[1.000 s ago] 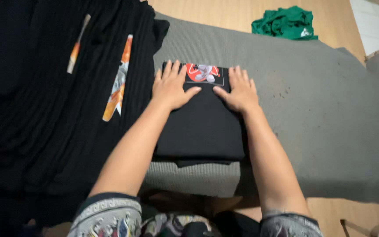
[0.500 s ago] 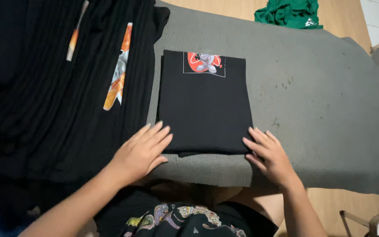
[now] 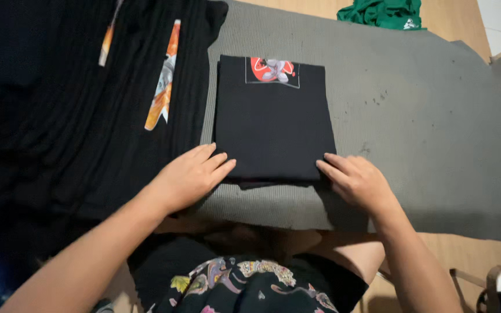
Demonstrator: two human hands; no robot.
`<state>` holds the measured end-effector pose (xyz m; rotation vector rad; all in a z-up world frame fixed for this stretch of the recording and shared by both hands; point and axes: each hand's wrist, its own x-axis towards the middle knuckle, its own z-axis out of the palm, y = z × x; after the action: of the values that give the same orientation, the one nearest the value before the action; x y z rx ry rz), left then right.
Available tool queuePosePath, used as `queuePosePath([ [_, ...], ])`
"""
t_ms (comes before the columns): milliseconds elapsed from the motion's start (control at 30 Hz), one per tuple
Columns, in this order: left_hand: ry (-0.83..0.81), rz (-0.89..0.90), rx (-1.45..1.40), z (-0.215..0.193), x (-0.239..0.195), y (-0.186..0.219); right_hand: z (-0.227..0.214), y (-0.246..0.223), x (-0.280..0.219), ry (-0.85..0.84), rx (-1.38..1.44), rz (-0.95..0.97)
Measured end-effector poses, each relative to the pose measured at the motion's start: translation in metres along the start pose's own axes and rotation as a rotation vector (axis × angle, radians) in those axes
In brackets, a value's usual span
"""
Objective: The person folds a black t-shirt on a gray mat. They smooth the fabric, fold the sides inward, fold the bottom up, and then fold the shirt in half to create a neat stack.
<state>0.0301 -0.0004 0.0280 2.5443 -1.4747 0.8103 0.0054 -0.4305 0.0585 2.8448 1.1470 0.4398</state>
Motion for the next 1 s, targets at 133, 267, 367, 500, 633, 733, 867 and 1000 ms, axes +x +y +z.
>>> queuePosePath([
  [133, 0.126, 0.049, 0.008, 0.0, 0.009, -0.011, 0.007, 0.015, -0.004, 0.119, -0.075, -0.029],
  [267, 0.43, -0.274, -0.456, -0.076, 0.054, -0.023, -0.084, 0.001, 0.035, 0.524, 0.289, 0.271],
  [367, 0.545, -0.499, -0.651, -0.137, 0.109, -0.029, -0.148, -0.006, 0.076, 0.763, 0.46, 0.298],
  [500, 0.807, -0.492, -0.76, -0.125, 0.172, -0.076, -0.152, 0.041, 0.098, 0.787, 0.57, 0.315],
  [633, 0.839, -0.503, -1.155, -0.039, 0.181, -0.114, -0.115, 0.068, 0.13, 0.607, 0.741, 0.678],
  [733, 0.461, -1.054, -0.69, 0.031, 0.164, -0.146, -0.039, 0.111, 0.133, 0.433, 0.597, 0.91],
  [867, 0.122, -1.127, -0.446, 0.08, 0.133, -0.153, 0.021, 0.132, 0.115, 0.275, 0.865, 1.13],
  [1000, -0.226, -1.145, -0.529, 0.097, 0.125, -0.164, 0.063, 0.145, 0.126, 0.128, 0.847, 1.104],
])
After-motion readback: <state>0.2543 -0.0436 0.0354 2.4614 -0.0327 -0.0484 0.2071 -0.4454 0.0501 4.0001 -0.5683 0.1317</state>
